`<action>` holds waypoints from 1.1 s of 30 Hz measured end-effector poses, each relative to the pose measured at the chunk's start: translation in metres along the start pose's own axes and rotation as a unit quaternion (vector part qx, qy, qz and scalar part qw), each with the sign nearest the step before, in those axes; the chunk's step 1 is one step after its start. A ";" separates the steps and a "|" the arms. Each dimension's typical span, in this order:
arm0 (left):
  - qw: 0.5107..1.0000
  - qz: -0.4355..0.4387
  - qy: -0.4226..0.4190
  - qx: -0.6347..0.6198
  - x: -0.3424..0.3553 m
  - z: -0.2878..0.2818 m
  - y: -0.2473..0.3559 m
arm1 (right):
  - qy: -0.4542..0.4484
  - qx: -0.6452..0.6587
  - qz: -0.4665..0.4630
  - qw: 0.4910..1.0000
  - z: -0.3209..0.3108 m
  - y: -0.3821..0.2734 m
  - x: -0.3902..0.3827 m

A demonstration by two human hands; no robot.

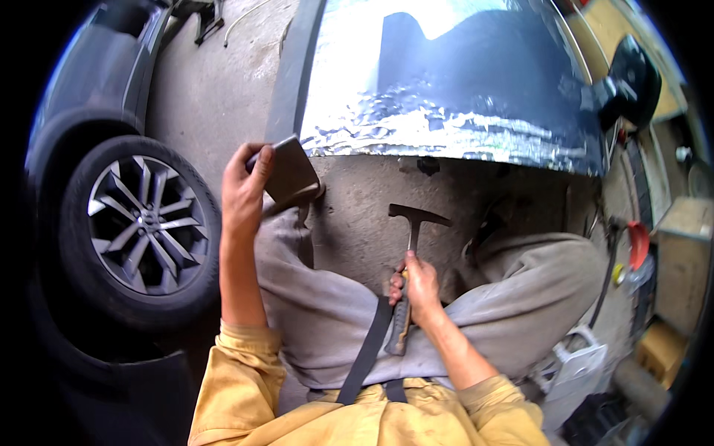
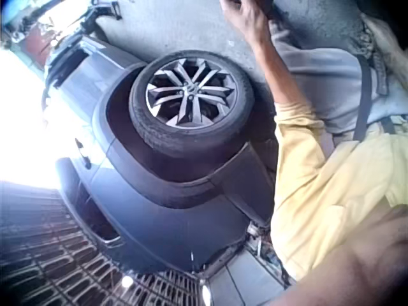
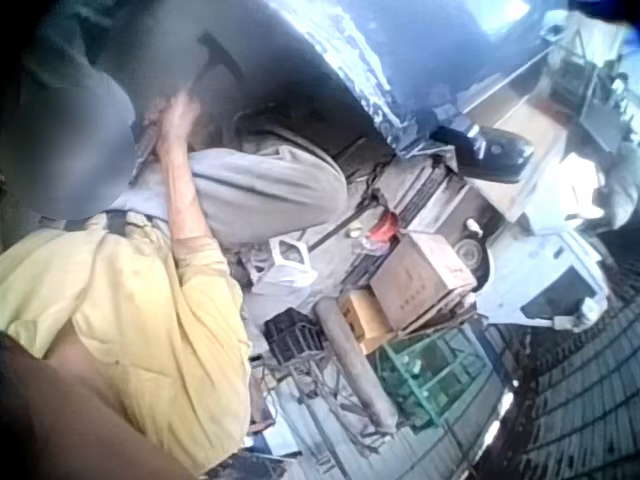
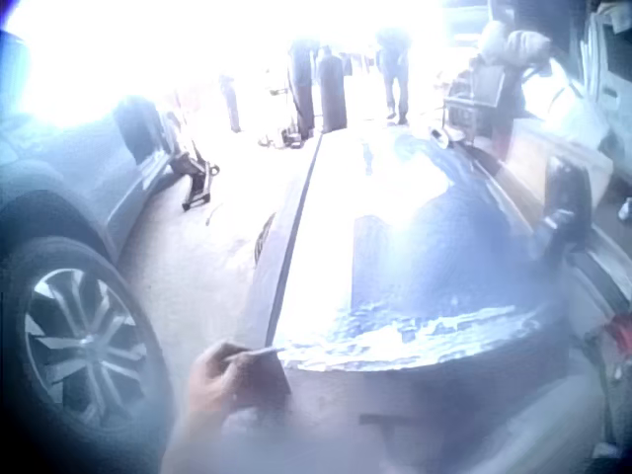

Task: The person is repairing a detached car bumper by using a hammer and a metal block to flatten and shape the metal. They repeatedly strike the bumper's edge and surface, then feel the area with their hands to check the progress of the repair.

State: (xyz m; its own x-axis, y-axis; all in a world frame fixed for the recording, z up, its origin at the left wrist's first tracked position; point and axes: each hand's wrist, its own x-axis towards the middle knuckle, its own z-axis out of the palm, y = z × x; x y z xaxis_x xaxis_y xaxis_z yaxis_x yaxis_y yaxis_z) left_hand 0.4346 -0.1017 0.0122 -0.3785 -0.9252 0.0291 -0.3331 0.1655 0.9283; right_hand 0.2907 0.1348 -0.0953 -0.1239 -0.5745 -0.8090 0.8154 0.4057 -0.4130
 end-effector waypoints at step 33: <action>0.870 0.234 -0.208 0.379 0.056 0.053 -0.014 | -0.147 0.371 0.147 0.905 0.045 0.000 0.047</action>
State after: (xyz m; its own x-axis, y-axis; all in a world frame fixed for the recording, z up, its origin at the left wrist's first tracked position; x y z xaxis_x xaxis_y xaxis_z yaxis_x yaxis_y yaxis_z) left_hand 0.3722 -0.1372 -0.0185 -0.8542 -0.5170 0.0549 -0.4723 0.8157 0.3339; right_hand 0.3108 0.0757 -0.1142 0.2272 -0.7272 -0.6477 0.9574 0.0452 0.2852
